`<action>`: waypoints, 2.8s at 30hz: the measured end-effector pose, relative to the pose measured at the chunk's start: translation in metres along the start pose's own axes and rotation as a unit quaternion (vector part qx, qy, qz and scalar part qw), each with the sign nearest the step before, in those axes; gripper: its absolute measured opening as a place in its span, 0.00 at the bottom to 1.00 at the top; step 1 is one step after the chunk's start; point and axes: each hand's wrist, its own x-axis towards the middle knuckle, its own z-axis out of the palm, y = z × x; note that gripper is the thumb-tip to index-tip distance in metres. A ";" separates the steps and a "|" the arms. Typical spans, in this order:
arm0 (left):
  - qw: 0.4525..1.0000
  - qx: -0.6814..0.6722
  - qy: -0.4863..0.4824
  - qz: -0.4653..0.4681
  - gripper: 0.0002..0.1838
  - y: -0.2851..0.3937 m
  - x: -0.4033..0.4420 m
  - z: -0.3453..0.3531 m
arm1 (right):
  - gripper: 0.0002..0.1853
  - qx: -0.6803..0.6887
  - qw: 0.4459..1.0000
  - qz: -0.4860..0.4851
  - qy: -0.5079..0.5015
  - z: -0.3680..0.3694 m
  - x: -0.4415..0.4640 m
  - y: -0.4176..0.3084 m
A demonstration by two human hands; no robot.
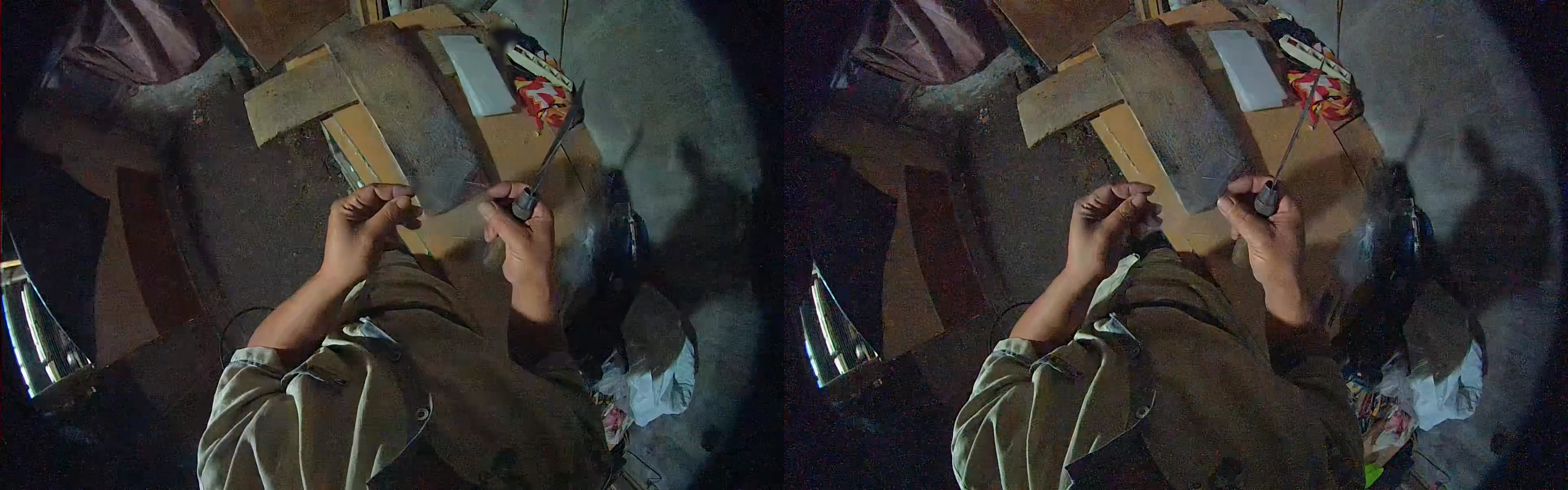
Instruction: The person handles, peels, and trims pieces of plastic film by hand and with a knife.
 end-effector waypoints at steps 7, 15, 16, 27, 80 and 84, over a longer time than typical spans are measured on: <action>0.993 0.043 -0.104 -0.035 0.11 0.009 -0.001 -0.006 | 0.12 0.007 1.000 -0.007 -0.008 -0.001 0.005 -0.008; 0.969 0.153 -0.173 -0.088 0.07 0.015 0.004 -0.002 | 0.16 -0.063 0.989 0.041 -0.125 0.002 0.014 -0.019; 0.969 0.154 -0.173 -0.087 0.07 0.010 0.005 -0.002 | 0.16 -0.043 0.993 0.033 -0.100 0.005 0.014 -0.017; 0.997 0.022 -0.074 -0.032 0.07 -0.007 0.006 0.009 | 0.25 -0.023 0.993 0.021 -0.114 0.020 -0.003 0.020; 0.987 -0.099 -0.010 -0.127 0.13 -0.003 0.001 -0.009 | 0.27 -0.014 0.999 0.036 -0.020 0.008 0.003 0.000; 0.993 -0.030 -0.045 -0.103 0.12 -0.006 0.000 -0.004 | 0.28 0.001 0.999 0.032 -0.024 0.009 0.003 0.006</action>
